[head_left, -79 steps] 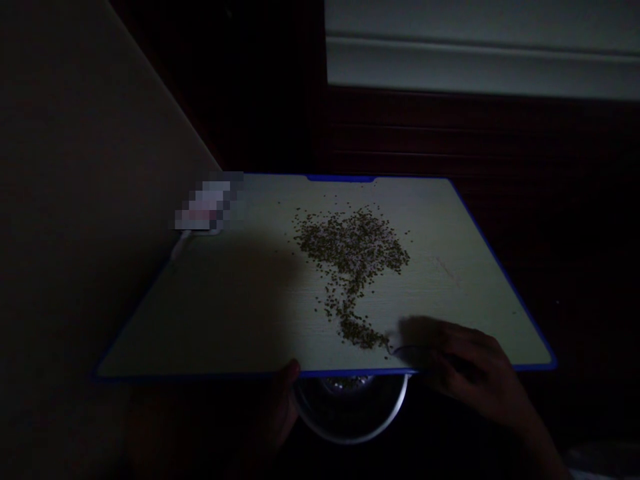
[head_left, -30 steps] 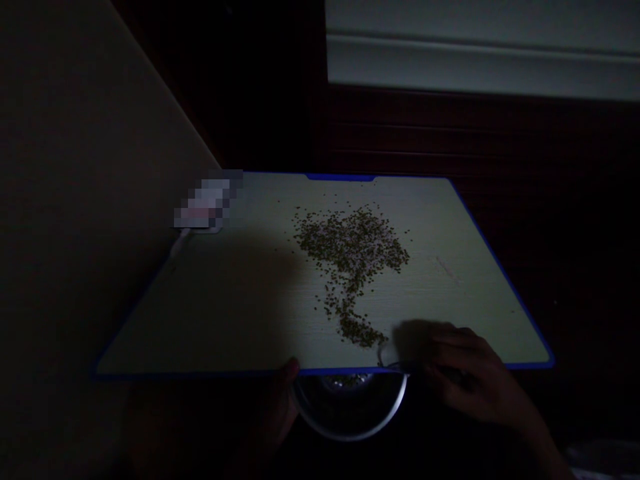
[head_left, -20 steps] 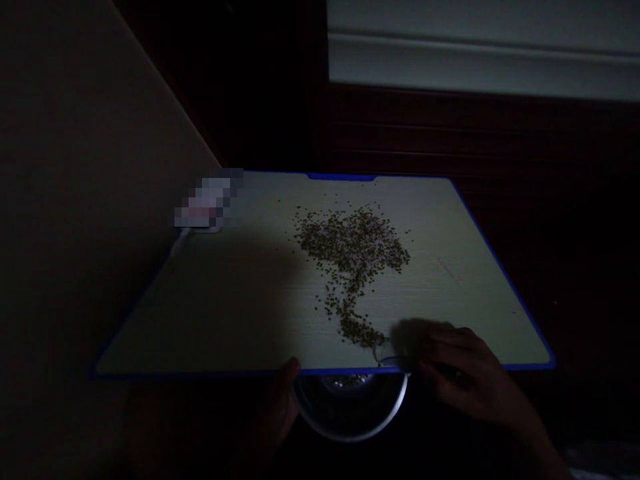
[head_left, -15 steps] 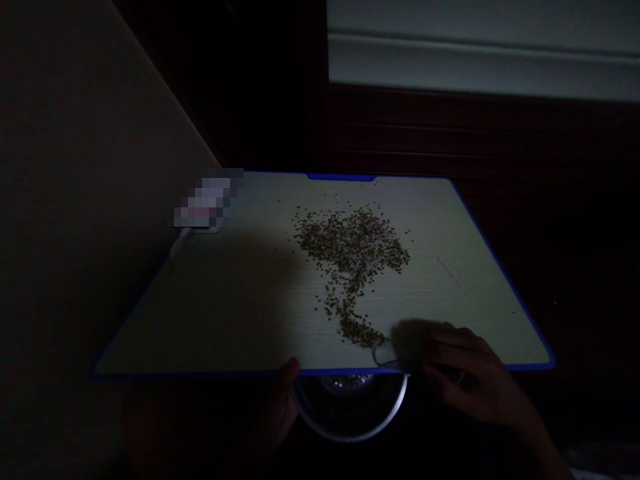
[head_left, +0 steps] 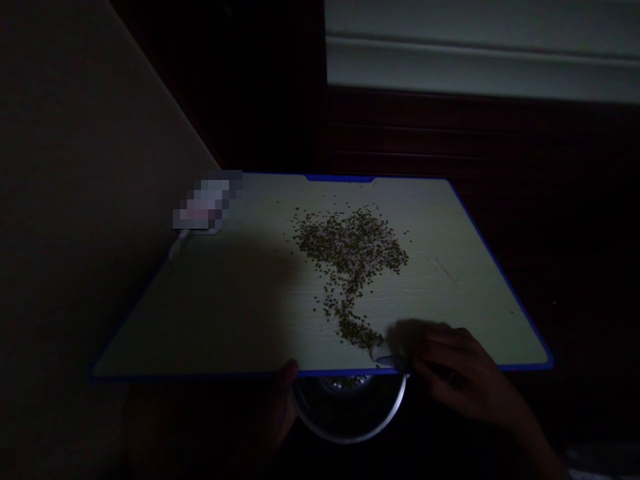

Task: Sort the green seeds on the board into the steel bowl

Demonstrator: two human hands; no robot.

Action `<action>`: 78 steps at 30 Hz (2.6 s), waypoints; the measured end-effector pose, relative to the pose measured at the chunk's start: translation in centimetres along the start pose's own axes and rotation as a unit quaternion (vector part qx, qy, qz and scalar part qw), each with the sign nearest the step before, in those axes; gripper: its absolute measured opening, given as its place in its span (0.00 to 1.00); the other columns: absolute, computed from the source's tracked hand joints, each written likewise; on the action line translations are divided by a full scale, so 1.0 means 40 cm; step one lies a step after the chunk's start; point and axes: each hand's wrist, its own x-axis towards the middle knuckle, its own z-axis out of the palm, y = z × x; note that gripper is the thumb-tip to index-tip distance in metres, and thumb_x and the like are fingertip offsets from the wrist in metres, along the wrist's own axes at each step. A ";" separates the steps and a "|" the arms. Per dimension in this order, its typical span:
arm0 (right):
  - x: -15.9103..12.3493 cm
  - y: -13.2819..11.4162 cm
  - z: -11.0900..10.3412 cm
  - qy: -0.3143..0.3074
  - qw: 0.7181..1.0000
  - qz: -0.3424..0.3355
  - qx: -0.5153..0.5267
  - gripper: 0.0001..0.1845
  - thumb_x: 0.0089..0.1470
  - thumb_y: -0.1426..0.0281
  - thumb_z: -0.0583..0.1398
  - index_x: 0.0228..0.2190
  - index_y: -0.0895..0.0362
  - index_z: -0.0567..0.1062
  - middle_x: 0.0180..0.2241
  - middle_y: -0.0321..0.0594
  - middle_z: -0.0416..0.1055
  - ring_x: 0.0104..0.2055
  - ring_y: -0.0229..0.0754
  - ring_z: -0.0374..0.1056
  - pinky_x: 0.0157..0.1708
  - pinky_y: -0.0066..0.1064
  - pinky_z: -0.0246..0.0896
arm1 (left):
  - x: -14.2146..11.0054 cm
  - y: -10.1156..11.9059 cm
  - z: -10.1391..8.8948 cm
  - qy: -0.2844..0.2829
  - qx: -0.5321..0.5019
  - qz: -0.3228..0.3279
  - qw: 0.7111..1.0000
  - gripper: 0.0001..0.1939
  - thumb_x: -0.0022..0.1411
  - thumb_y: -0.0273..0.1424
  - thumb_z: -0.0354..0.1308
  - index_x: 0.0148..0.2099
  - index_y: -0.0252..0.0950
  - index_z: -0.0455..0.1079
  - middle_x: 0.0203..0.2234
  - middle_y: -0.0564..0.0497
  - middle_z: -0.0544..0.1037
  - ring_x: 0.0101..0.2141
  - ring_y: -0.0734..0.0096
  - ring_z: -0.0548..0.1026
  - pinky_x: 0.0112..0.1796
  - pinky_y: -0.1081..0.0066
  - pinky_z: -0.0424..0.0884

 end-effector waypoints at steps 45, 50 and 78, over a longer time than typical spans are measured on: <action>-0.010 0.012 0.000 0.007 1.000 0.014 0.005 0.04 0.55 0.72 0.59 0.31 0.53 0.75 0.27 0.36 0.74 0.29 0.40 0.72 0.26 0.32 0.65 | 0.024 -0.012 -0.041 0.033 -0.006 0.001 0.999 0.23 0.48 0.30 0.69 0.49 0.41 0.78 0.45 0.49 0.83 0.59 0.49 0.68 0.60 0.55 0.61; -0.003 0.007 0.001 0.068 0.997 0.036 0.013 0.05 0.56 0.73 0.58 0.31 0.52 0.75 0.29 0.37 0.76 0.31 0.40 0.73 0.27 0.31 0.68 | 0.013 -0.008 -0.019 0.037 0.000 0.008 0.999 0.21 0.47 0.29 0.69 0.46 0.42 0.78 0.42 0.49 0.84 0.58 0.47 0.69 0.59 0.54 0.63; -0.011 0.016 0.004 0.055 0.998 0.026 0.013 0.04 0.57 0.70 0.59 0.32 0.52 0.75 0.29 0.37 0.75 0.33 0.41 0.73 0.28 0.30 0.68 | 0.011 -0.008 -0.013 0.009 -0.031 -0.002 0.999 0.16 0.37 0.31 0.75 0.33 0.41 0.80 0.43 0.51 0.84 0.59 0.49 0.68 0.63 0.56 0.55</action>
